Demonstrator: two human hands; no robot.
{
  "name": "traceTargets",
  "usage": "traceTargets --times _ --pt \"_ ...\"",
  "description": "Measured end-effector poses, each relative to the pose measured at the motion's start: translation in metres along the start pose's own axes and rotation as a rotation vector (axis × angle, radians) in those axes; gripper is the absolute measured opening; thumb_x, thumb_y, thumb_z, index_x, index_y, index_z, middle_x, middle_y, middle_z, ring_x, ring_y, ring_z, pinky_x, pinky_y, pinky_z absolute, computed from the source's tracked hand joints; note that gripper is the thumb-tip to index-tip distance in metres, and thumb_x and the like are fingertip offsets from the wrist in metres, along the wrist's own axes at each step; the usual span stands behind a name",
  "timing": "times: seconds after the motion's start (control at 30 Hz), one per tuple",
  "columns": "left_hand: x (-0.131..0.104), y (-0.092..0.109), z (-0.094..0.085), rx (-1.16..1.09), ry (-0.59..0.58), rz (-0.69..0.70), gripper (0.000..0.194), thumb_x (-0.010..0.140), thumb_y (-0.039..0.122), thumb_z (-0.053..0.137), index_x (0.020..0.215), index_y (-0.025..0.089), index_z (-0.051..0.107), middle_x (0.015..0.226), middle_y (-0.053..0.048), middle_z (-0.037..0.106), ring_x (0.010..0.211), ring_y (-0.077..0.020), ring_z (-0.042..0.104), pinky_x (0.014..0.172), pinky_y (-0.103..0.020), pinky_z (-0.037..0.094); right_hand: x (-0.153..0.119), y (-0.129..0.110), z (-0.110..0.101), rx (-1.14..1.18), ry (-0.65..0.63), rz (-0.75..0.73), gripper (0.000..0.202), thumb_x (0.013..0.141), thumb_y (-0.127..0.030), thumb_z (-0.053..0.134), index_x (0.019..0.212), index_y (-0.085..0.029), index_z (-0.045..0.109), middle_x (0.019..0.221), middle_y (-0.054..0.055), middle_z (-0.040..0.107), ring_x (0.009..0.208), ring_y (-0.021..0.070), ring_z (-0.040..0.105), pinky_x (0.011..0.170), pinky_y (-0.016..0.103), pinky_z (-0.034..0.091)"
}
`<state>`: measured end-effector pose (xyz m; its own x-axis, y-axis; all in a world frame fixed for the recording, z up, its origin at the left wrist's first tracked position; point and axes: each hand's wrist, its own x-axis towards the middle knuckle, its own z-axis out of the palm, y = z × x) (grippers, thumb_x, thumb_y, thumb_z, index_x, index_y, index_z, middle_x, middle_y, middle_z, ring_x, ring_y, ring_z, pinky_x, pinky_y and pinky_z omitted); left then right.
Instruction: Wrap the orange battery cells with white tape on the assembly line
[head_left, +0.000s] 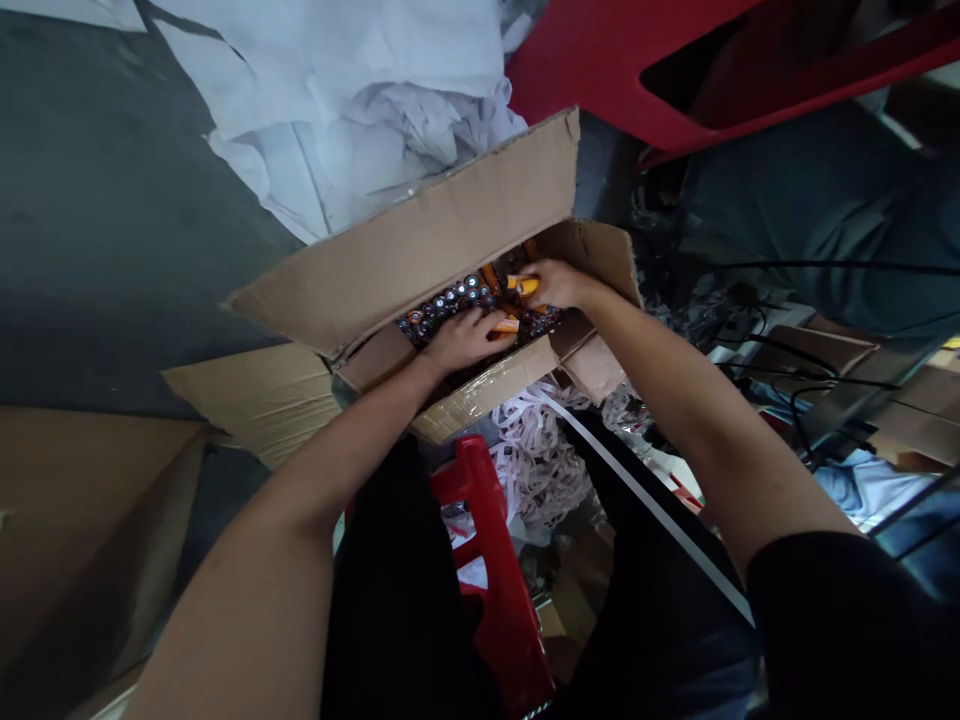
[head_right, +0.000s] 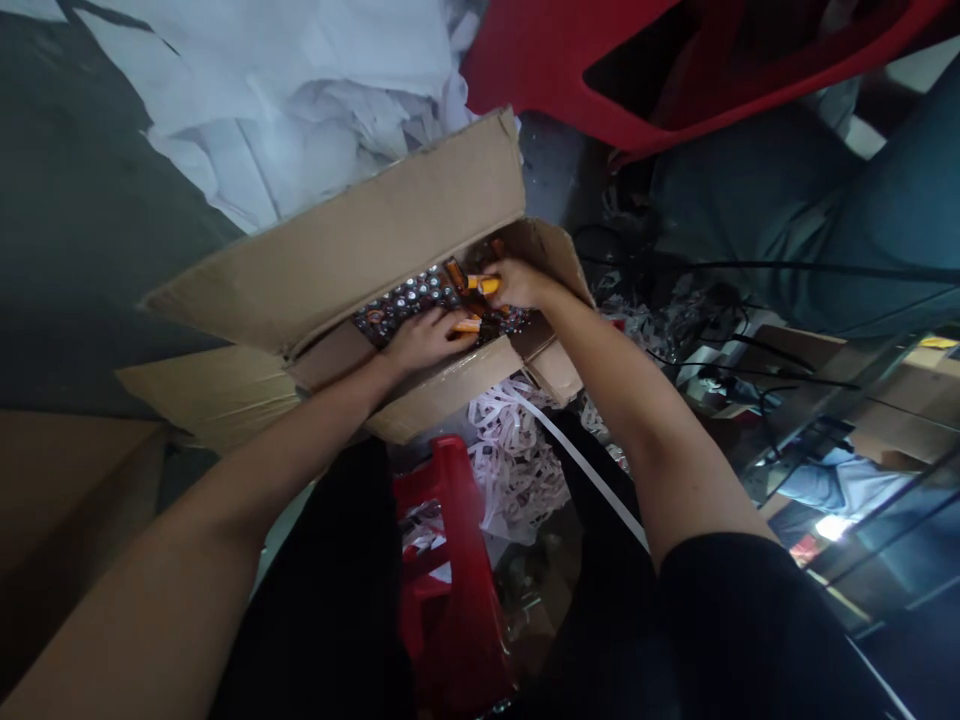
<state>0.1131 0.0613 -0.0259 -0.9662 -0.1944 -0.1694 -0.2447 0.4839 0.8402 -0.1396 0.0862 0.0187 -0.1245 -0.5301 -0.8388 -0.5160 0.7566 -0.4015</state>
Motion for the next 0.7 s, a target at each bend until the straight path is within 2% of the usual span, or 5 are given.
traceTargets --times 0.13,0.3,0.43,0.53,0.7 --pt "-0.002 -0.001 0.002 0.071 0.003 0.008 0.043 0.106 0.031 0.04 0.139 0.042 0.065 0.145 -0.01 0.061 0.117 -0.0327 0.059 0.079 -0.042 0.054 -0.059 -0.013 -0.02 0.221 0.032 0.025 0.035 0.061 -0.028 0.082 0.092 -0.015 0.07 0.078 -0.003 0.064 0.069 0.0127 0.056 0.066 0.026 0.048" --pt "-0.002 0.006 -0.004 0.146 0.023 -0.013 0.049 0.102 0.022 0.042 0.141 0.043 0.062 0.149 -0.01 0.058 0.115 -0.0342 0.059 0.074 -0.043 0.055 -0.177 -0.013 -0.034 0.521 0.033 0.125 0.042 0.06 -0.032 0.092 0.092 -0.021 0.068 0.09 0.001 0.069 0.078 0.0154 0.063 0.078 0.029 0.054" --pt "0.001 0.01 -0.009 0.159 0.036 -0.054 0.045 0.102 0.023 0.041 0.136 0.041 0.066 0.153 -0.008 0.055 0.116 -0.0347 0.059 0.073 -0.043 0.055 -0.257 0.023 -0.022 0.586 -0.328 0.369 0.047 0.056 -0.033 0.095 0.095 -0.02 0.073 0.094 0.004 0.073 0.083 0.0182 0.068 0.08 0.031 0.057" --pt "0.003 0.005 -0.007 0.094 0.038 -0.038 0.041 0.102 0.024 0.044 0.131 0.038 0.07 0.15 -0.008 0.058 0.12 -0.0331 0.058 0.08 -0.044 0.055 -0.272 0.063 0.004 0.592 -0.386 0.532 0.051 0.053 -0.034 0.094 0.097 -0.018 0.074 0.092 0.006 0.075 0.079 0.0199 0.069 0.073 0.032 0.058" --pt "0.004 -0.001 -0.003 0.067 0.021 -0.023 0.039 0.103 0.027 0.045 0.128 0.035 0.073 0.141 -0.008 0.064 0.12 -0.0297 0.061 0.087 -0.043 0.056 -0.214 0.111 0.052 0.59 -0.037 0.606 0.044 0.056 -0.037 0.088 0.091 -0.021 0.066 0.091 0.009 0.076 0.078 0.0217 0.068 0.063 0.031 0.056"
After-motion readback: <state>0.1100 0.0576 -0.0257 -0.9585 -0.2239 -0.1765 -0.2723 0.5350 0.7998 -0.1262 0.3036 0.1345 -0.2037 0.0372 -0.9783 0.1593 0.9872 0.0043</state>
